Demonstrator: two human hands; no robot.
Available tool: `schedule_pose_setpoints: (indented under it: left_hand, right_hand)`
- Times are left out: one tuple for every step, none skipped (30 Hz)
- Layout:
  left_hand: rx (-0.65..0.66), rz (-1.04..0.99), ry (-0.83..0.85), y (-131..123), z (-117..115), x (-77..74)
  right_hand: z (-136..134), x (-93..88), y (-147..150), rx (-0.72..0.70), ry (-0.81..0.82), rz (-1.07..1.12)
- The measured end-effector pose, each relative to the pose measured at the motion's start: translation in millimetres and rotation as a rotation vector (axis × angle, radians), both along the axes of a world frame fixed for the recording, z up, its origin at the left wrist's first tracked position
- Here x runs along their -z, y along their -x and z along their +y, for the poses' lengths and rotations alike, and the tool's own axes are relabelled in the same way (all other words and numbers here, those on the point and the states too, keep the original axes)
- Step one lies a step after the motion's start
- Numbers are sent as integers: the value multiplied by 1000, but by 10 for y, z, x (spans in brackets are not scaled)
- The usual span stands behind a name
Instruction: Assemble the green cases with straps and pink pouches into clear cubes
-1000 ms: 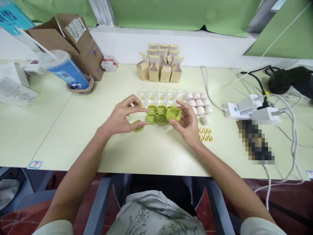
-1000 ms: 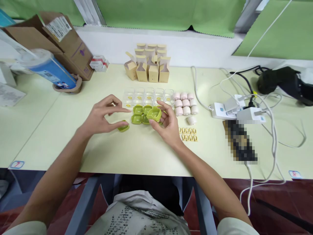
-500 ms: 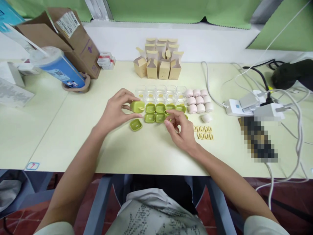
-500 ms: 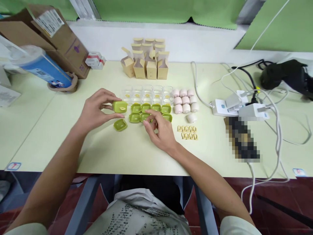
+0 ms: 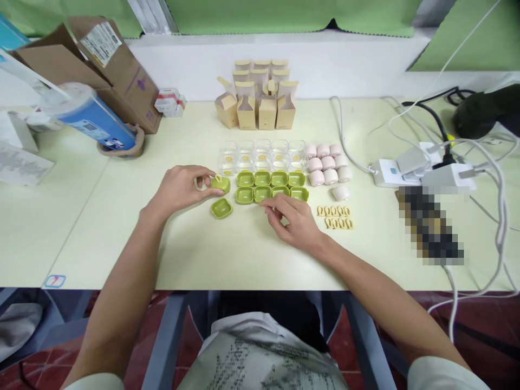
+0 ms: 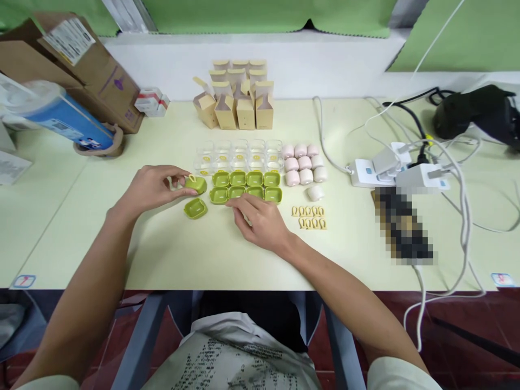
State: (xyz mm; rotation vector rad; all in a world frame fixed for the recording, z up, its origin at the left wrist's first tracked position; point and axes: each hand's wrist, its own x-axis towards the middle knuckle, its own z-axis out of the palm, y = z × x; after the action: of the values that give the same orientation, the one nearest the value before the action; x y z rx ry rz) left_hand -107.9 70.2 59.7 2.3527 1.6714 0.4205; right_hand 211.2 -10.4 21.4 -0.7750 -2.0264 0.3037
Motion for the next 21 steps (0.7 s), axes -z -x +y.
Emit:
schedule_pose_setpoints:
  left_hand:
    - [-12,18,-7,-13,-5,5]
    - [-17,25,-16,-29,-13,9]
    - [-17,25,-25,-48,-22,11]
    - [-14,20,-35,-67,-31,14]
    - [-13,13,-44,-86,-40,18]
    - [-15,9,-53,-104,-47,24]
    - [-17,8,-60,-118,-52,32]
    - [-19,6,-68,-129,-55,42]
    - [-18,3,-75,-138,-57,53]
    - [-15,0,-82,-144,-58,64]
    - [-10,-6,-89,-149,-58,75]
    - [-8,-13,-97,-154,-57,85]
    - [-7,-20,-104,-158,-57,94]
    - [-8,-26,-110,-162,-57,102]
    - [-7,-29,-112,-167,-58,109]
    - [-7,-32,-115,-171,-59,116]
    - [-7,-34,-119,-175,-60,122]
    - [-4,-35,-123,-179,-61,128]
    - [-2,-37,-129,-181,-62,133]
    - [2,-38,-133,-184,-62,138]
    - [5,-38,-135,-185,-62,142]
  right_hand:
    - [2,5,-4,4,-2,-10]
    - [3,9,-6,8,0,-24]
    - [4,14,-9,12,6,-39]
    - [5,17,-10,15,17,-54]
    - [5,19,-10,16,29,-66]
    - [6,20,-11,14,38,-74]
    - [7,19,-11,10,40,-78]
    - [9,18,-11,7,38,-79]
    - [11,18,-11,5,31,-82]
    - [14,17,-12,5,21,-86]
    - [18,18,-12,6,9,-90]
    - [22,19,-12,9,-2,-94]
    - [26,21,-12,11,-13,-97]
    - [30,24,-11,14,-23,-101]
    - [33,28,-10,17,-32,-106]
    - [36,31,-10,21,-42,-110]
    - [37,33,-11,24,-54,-113]
    - [38,35,-13,26,-66,-115]
    - [36,37,-16,27,-77,-118]
    - [34,38,-19,27,-82,-124]
    - [31,39,-22,26,-81,-133]
